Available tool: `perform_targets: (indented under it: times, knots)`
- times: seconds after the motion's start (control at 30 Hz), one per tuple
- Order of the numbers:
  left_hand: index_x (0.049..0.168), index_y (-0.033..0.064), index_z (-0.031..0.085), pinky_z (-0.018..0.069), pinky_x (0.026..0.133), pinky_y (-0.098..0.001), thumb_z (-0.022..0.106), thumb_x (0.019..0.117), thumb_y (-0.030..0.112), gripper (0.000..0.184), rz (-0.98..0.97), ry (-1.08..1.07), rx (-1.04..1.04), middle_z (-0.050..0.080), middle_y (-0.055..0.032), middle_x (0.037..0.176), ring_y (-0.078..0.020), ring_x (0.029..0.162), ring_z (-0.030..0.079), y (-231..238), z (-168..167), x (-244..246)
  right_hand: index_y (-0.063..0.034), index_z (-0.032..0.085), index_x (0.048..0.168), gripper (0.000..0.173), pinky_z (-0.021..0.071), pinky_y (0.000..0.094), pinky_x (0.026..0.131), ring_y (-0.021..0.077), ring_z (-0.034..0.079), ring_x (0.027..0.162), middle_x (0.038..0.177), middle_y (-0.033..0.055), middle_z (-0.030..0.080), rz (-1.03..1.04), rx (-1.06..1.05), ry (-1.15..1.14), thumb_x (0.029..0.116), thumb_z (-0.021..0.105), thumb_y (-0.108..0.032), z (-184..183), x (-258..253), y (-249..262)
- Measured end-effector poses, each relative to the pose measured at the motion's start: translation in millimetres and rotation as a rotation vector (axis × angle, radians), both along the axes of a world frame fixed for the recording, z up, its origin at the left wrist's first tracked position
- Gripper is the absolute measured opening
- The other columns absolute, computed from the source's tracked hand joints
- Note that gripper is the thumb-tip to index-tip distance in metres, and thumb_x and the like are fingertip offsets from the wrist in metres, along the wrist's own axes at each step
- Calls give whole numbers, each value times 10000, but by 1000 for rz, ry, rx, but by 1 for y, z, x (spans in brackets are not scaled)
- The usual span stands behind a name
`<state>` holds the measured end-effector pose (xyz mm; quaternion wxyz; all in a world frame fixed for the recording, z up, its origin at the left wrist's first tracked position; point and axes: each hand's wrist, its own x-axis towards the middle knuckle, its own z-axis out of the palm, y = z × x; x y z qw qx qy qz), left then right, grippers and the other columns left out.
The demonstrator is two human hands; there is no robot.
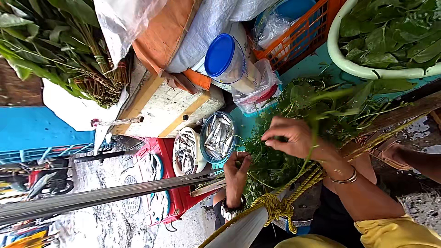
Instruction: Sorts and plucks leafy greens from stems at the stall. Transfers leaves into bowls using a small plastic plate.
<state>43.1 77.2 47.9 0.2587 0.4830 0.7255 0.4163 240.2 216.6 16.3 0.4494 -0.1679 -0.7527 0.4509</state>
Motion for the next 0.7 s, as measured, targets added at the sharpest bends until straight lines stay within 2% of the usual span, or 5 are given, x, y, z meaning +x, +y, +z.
perform_targets:
  times: [0.13, 0.3, 0.5, 0.6, 0.7]
  knots:
    - [948, 30, 687, 500, 605, -167, 650, 919, 56, 53, -75, 28, 50, 668, 51, 769, 9, 660, 600, 0, 17, 23, -167, 799, 1073, 158, 541, 378, 573, 185, 644, 718, 958, 64, 639, 54, 173, -216, 940, 715, -179, 3, -11, -9]
    - [938, 14, 700, 495, 593, -147, 655, 908, 72, 80, -108, 101, 40, 666, 40, 772, 26, 652, 592, 4, 22, 36, -132, 793, 982, 90, 557, 386, 604, 198, 664, 748, 995, 86, 659, 113, 195, -202, 925, 727, -155, 0, -9, -6]
    - [949, 16, 686, 515, 635, -158, 654, 887, 28, 70, -109, 46, 49, 672, 44, 799, 17, 690, 608, 3, 19, 35, -188, 800, 1024, 128, 525, 369, 548, 187, 649, 696, 977, 67, 654, 83, 248, -201, 942, 702, -198, -2, -10, -6]
    - [949, 23, 693, 532, 651, -163, 657, 886, 49, 77, -110, 66, 29, 691, 34, 806, 13, 712, 635, 5, 18, 35, -147, 776, 955, 105, 512, 344, 537, 170, 639, 683, 929, 56, 643, 89, 277, -200, 956, 682, -193, -2, -10, -5]
    - [949, 26, 699, 505, 614, -149, 656, 913, 85, 81, -123, 94, 28, 680, 40, 787, 24, 678, 609, 8, 18, 37, -68, 704, 832, 97, 503, 349, 536, 178, 647, 691, 890, 72, 664, 91, 280, -182, 917, 663, -90, -2, -11, -8]
